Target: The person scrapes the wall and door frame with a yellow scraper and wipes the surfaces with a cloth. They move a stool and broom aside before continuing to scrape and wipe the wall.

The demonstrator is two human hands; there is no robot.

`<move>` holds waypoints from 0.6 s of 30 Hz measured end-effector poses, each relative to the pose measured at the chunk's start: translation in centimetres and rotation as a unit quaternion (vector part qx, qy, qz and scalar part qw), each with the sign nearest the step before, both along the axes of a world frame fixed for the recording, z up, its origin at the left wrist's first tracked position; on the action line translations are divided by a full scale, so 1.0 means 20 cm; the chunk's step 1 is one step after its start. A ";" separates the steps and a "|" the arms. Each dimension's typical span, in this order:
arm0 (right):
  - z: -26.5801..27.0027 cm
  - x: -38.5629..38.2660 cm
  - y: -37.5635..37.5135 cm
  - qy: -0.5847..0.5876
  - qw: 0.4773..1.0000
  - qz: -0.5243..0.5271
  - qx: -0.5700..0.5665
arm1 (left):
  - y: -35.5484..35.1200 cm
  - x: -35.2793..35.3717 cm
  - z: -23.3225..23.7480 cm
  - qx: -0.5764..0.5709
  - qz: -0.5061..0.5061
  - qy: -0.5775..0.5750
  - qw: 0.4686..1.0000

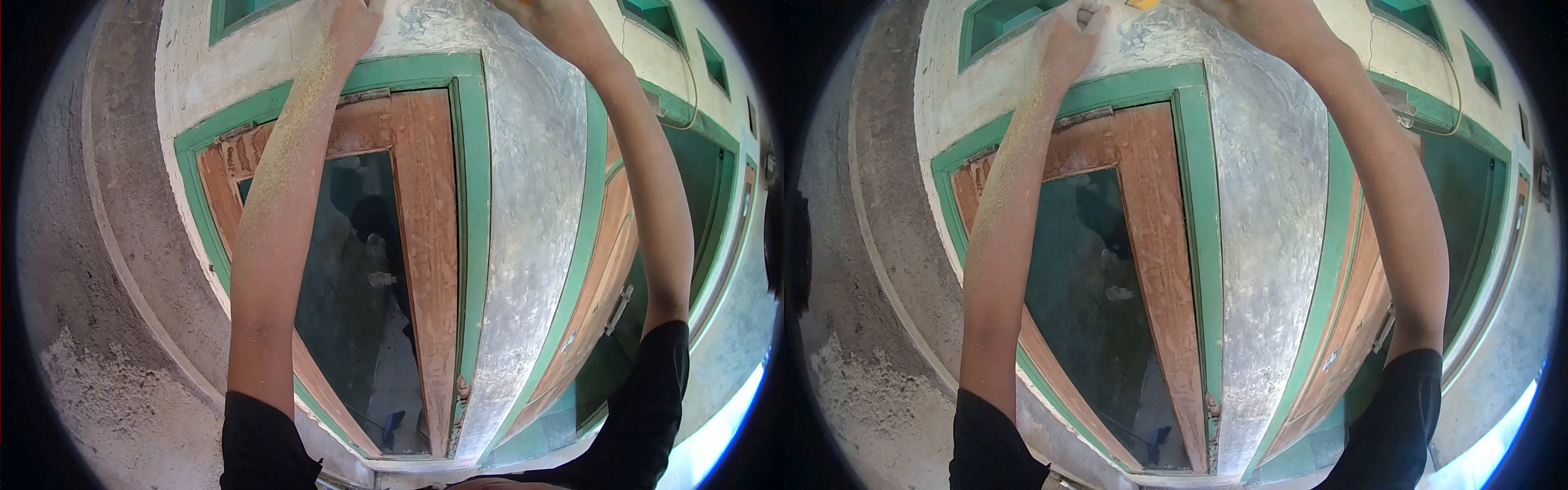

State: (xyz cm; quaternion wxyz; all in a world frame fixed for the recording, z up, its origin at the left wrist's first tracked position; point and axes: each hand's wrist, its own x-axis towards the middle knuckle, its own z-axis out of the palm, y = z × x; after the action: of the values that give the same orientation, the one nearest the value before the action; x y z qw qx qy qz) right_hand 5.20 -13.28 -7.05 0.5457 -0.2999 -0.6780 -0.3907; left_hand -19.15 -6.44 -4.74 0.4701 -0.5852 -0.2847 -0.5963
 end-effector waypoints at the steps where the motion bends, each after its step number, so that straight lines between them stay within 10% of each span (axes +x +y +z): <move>1: 0.00 0.00 0.01 -0.004 1.000 -0.001 0.005 | 0.00 -0.01 -0.01 -0.042 -0.071 -0.005 0.997; 18: 0.12 -0.01 0.02 0.008 0.999 0.016 0.039 | 0.05 -0.03 -0.37 0.031 -0.069 0.104 0.992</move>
State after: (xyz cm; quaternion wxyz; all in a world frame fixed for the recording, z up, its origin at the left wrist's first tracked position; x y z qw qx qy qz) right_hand 4.98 -12.87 -4.70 0.5684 -0.2700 -0.6628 -0.4058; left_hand -19.66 -5.38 -12.04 0.4730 -0.6473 -0.1747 -0.5716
